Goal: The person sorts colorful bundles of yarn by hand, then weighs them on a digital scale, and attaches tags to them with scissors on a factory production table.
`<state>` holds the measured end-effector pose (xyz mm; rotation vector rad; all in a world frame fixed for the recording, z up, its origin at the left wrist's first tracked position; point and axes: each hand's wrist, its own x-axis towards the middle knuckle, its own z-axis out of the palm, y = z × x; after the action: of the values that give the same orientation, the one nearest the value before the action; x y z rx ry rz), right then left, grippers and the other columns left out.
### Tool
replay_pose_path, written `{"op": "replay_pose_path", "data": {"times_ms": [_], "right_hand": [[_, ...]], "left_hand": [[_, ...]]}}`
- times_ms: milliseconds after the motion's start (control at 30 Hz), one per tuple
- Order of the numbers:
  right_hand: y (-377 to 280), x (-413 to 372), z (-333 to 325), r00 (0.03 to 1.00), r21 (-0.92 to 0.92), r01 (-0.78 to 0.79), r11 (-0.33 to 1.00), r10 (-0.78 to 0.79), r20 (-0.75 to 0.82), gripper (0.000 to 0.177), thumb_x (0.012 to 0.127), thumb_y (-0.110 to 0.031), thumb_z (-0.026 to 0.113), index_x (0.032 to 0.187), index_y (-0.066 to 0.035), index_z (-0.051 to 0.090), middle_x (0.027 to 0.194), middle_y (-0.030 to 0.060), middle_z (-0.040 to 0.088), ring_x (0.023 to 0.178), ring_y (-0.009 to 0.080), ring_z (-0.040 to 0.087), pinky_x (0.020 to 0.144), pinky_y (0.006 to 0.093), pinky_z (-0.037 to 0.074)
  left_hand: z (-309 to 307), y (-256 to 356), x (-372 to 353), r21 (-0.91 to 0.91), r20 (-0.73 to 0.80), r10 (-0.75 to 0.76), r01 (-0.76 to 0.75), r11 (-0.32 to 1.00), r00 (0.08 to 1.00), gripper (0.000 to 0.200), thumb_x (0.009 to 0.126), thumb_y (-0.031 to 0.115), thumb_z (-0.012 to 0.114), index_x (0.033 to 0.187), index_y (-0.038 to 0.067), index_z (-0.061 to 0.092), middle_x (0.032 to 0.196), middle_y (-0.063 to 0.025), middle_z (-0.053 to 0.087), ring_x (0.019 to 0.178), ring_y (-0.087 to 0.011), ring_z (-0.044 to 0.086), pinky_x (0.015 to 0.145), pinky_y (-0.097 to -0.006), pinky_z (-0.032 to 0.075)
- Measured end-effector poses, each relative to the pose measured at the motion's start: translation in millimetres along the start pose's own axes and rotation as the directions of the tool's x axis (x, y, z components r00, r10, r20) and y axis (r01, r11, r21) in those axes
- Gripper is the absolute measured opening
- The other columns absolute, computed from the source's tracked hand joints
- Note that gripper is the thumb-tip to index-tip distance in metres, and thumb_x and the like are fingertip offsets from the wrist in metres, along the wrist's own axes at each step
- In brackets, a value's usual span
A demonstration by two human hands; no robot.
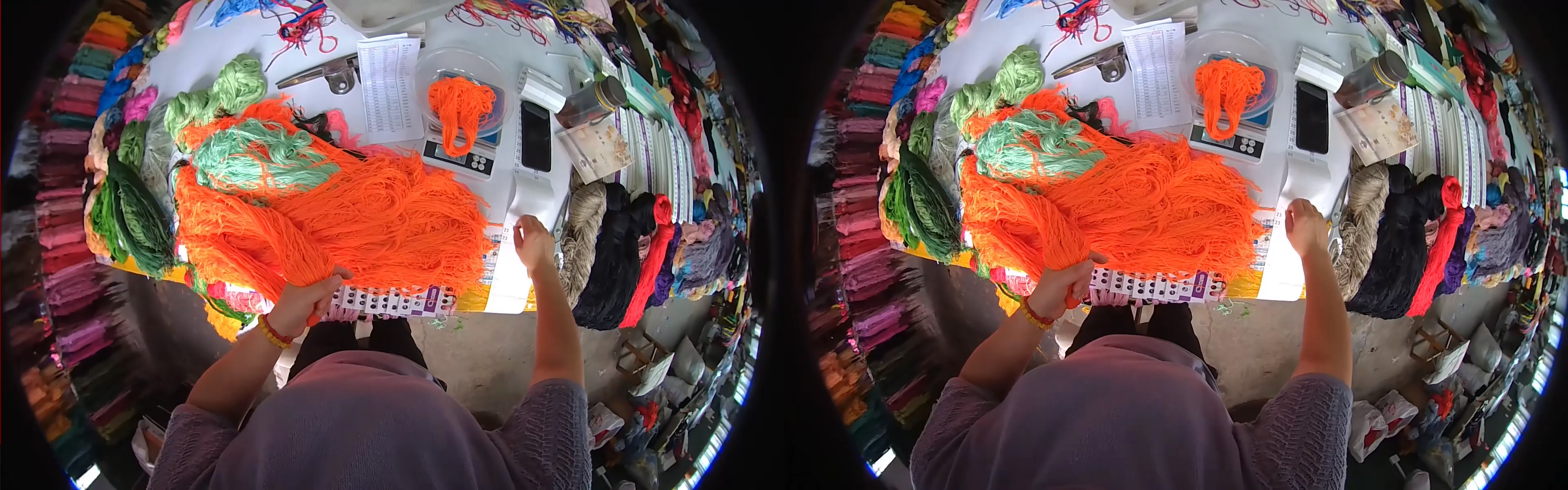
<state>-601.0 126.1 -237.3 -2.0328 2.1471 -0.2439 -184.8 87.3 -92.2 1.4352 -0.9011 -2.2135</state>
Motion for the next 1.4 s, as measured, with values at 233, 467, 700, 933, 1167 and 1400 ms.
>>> {"op": "replay_pose_path", "data": {"times_ms": [233,467,700,933,1167,1400], "right_hand": [[-84.3,54.2,-39.5,0.919,-0.053,0.028,0.998,-0.047,-0.392,0.051,0.070,-0.015,0.064,0.116,-0.013,0.042,0.125,0.0112,0.037,0.114,0.0293,0.036,0.092,0.0418,0.028],[-107.3,141.1,11.3,0.856,-0.359,-0.006,0.933,-0.180,-0.484,0.066,0.062,-0.014,0.067,0.122,-0.024,0.039,0.129,0.0072,0.033,0.121,0.0241,0.029,0.094,0.0475,0.022],[-114.8,145.5,-9.7,0.850,-0.321,0.167,0.932,-0.301,-0.433,0.059,0.065,-0.008,0.062,0.119,-0.022,0.042,0.103,0.0009,0.048,0.106,0.0180,0.042,0.090,0.0442,0.026],[-157.0,142.9,-99.1,0.967,0.276,0.067,0.959,0.005,-0.254,0.049,0.074,-0.001,0.054,0.120,-0.010,0.040,0.079,0.0084,0.057,0.073,0.0216,0.056,0.071,0.0328,0.043],[-327.9,49.5,-165.4,0.896,0.960,-0.271,0.063,-0.347,0.276,0.059,0.078,0.005,0.051,0.129,-0.010,0.023,0.070,0.0070,0.051,0.066,0.0183,0.058,0.059,0.0295,0.050],[-413.6,47.6,-170.8,0.963,0.941,-0.194,-0.278,0.129,0.237,0.052,0.085,-0.002,0.044,0.131,-0.004,0.019,0.077,0.0114,0.058,0.073,0.0183,0.060,0.063,0.0256,0.047]], "left_hand": [[-7.7,-6.4,-6.4,-0.035,0.003,-0.010,0.010,0.999,1.000,0.029,0.083,0.017,0.050,0.101,-0.007,0.048,0.048,0.0042,0.038,0.042,-0.0032,0.035,0.042,-0.0175,0.029],[-19.9,-5.6,-16.1,-0.072,-0.011,-0.011,0.011,0.997,1.000,0.028,0.083,0.014,0.049,0.102,-0.007,0.048,0.049,0.0037,0.038,0.042,-0.0040,0.034,0.041,-0.0187,0.029],[-34.4,-0.3,-25.0,-0.097,0.039,-0.008,0.012,0.995,0.999,0.026,0.083,0.013,0.049,0.100,-0.006,0.050,0.048,0.0035,0.037,0.042,-0.0042,0.034,0.041,-0.0184,0.028],[-48.3,25.5,-33.1,-0.132,0.026,0.112,-0.107,0.985,0.993,0.020,0.083,0.013,0.051,0.096,-0.002,0.054,0.045,0.0057,0.035,0.037,-0.0026,0.031,0.036,-0.0184,0.024],[-66.7,77.2,-50.6,-0.231,-0.003,0.300,-0.292,0.928,0.954,0.021,0.084,0.015,0.052,0.096,-0.001,0.052,0.045,0.0051,0.034,0.036,-0.0032,0.030,0.035,-0.0186,0.024],[-53.2,108.0,-82.7,-0.120,0.029,0.435,-0.429,0.895,0.900,0.015,0.082,0.010,0.055,0.094,0.001,0.057,0.079,-0.0002,0.059,0.059,-0.0025,0.048,0.050,-0.0193,0.039]]}}
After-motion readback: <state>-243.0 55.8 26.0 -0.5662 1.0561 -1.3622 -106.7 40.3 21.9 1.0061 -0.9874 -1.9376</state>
